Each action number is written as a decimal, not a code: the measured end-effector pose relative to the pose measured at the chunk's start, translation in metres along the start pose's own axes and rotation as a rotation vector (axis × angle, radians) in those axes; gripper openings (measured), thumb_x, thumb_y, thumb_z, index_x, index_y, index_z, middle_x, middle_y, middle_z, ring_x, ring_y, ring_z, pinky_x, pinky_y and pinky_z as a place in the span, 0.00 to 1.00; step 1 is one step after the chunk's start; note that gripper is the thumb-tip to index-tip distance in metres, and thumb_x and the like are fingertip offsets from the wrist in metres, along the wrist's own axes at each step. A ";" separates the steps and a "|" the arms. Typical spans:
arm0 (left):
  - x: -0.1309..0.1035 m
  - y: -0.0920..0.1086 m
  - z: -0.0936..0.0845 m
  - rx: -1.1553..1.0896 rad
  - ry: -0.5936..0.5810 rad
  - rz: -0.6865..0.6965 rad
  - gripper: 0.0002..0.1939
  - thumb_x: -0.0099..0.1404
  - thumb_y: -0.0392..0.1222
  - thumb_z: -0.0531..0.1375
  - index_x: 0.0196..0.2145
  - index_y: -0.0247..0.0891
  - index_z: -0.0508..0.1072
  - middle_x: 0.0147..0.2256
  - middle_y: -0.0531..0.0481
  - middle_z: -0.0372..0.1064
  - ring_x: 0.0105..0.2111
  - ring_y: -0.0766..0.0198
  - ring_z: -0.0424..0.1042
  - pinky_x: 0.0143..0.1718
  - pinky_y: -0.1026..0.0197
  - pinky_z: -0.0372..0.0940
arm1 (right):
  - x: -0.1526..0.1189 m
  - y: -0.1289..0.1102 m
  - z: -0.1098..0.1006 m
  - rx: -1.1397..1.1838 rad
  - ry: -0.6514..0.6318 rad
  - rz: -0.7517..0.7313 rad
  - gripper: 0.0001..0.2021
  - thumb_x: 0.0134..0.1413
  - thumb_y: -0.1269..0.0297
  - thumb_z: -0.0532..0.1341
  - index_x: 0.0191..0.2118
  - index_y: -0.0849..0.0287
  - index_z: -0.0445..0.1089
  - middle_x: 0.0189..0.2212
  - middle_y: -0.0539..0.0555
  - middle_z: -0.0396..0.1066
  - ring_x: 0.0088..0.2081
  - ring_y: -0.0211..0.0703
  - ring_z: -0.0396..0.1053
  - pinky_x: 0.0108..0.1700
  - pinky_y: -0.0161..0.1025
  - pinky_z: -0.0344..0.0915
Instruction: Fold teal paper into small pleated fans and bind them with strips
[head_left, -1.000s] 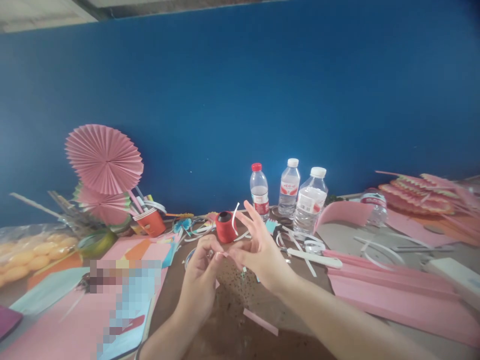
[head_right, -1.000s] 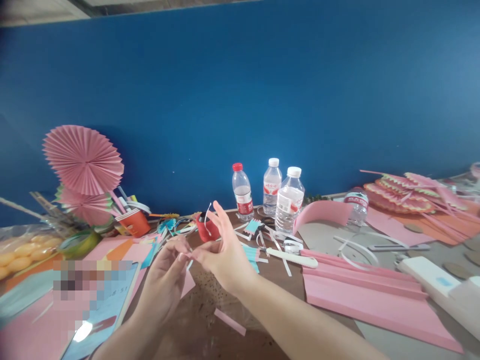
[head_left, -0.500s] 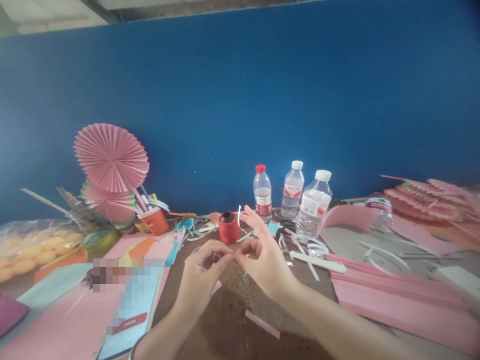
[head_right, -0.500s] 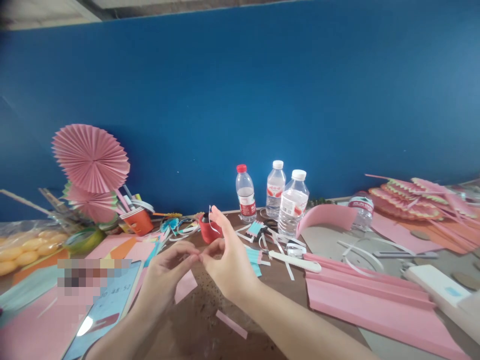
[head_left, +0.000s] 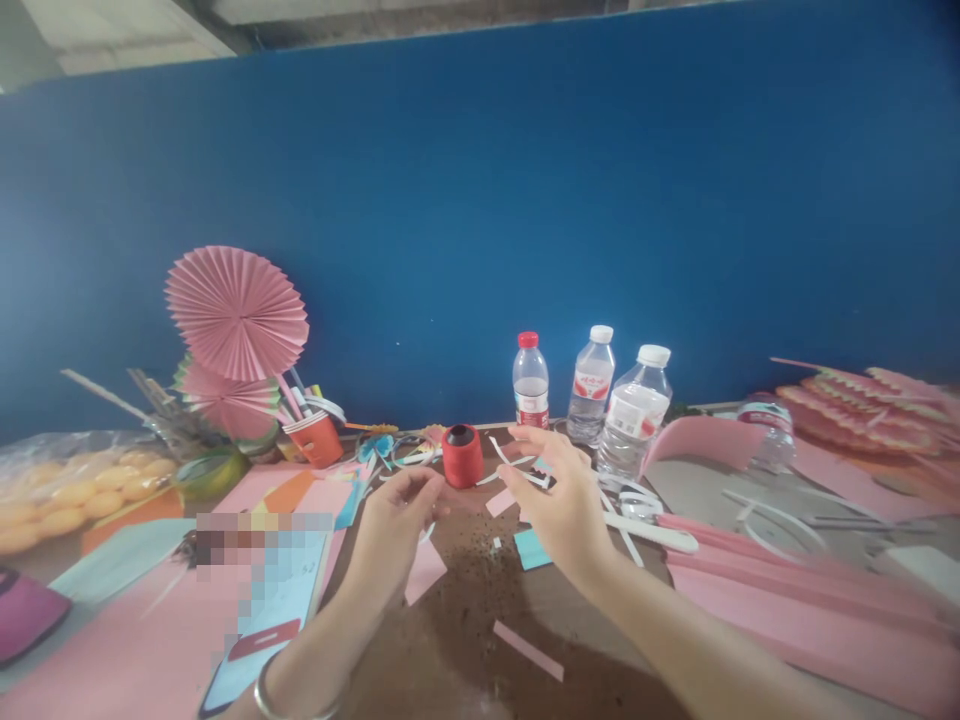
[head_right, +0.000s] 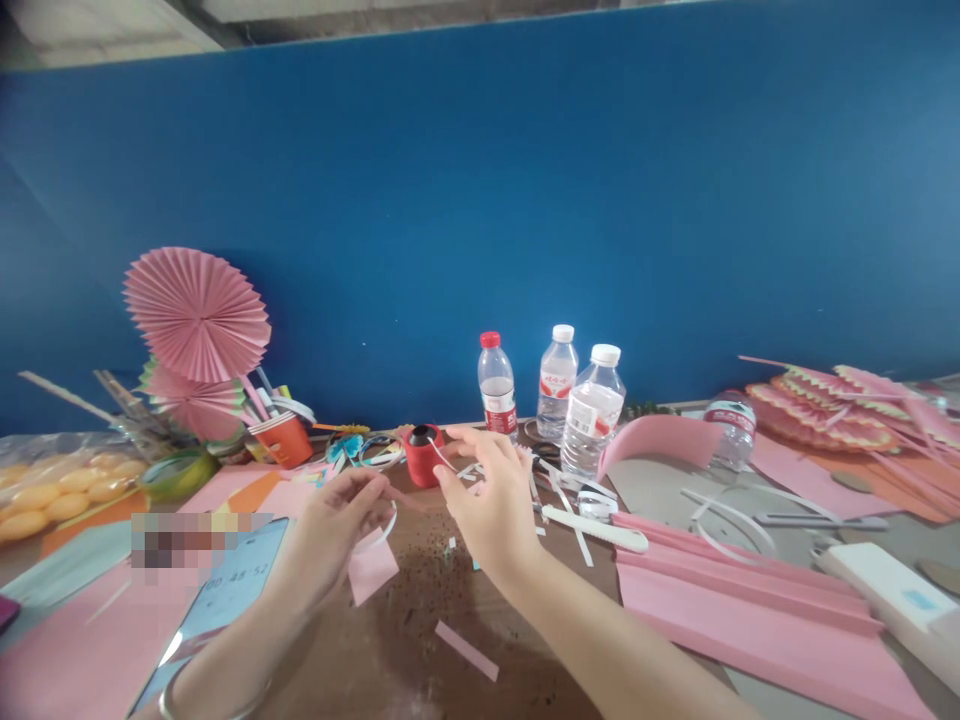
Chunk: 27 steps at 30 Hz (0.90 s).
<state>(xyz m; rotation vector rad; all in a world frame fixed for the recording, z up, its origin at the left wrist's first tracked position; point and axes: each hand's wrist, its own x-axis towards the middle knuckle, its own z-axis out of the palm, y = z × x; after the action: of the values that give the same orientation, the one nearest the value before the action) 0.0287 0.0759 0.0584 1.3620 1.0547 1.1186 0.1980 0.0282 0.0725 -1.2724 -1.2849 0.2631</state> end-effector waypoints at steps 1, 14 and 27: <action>0.002 -0.001 -0.002 0.035 0.003 0.008 0.12 0.54 0.47 0.60 0.30 0.35 0.72 0.24 0.50 0.70 0.24 0.67 0.66 0.28 0.65 0.61 | 0.000 -0.002 -0.002 0.042 -0.020 0.018 0.13 0.46 0.68 0.60 0.41 0.54 0.67 0.32 0.52 0.71 0.39 0.46 0.65 0.43 0.45 0.60; -0.014 0.006 0.008 -0.031 -0.161 -0.010 0.08 0.55 0.40 0.61 0.33 0.36 0.76 0.26 0.50 0.73 0.28 0.66 0.69 0.32 0.66 0.64 | -0.023 -0.010 0.028 0.696 -0.322 0.562 0.05 0.44 0.66 0.62 0.25 0.61 0.68 0.17 0.46 0.63 0.21 0.31 0.57 0.26 0.31 0.54; -0.011 0.011 0.006 0.038 -0.213 0.023 0.09 0.56 0.42 0.60 0.32 0.35 0.77 0.26 0.49 0.74 0.28 0.65 0.69 0.32 0.66 0.64 | -0.018 -0.010 0.025 0.775 -0.321 0.576 0.05 0.42 0.68 0.63 0.24 0.61 0.67 0.16 0.45 0.63 0.20 0.31 0.58 0.25 0.31 0.54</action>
<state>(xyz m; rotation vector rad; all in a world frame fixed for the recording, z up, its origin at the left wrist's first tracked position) 0.0326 0.0636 0.0681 1.4903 0.9113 0.9504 0.1669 0.0245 0.0644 -0.8977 -0.8868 1.2855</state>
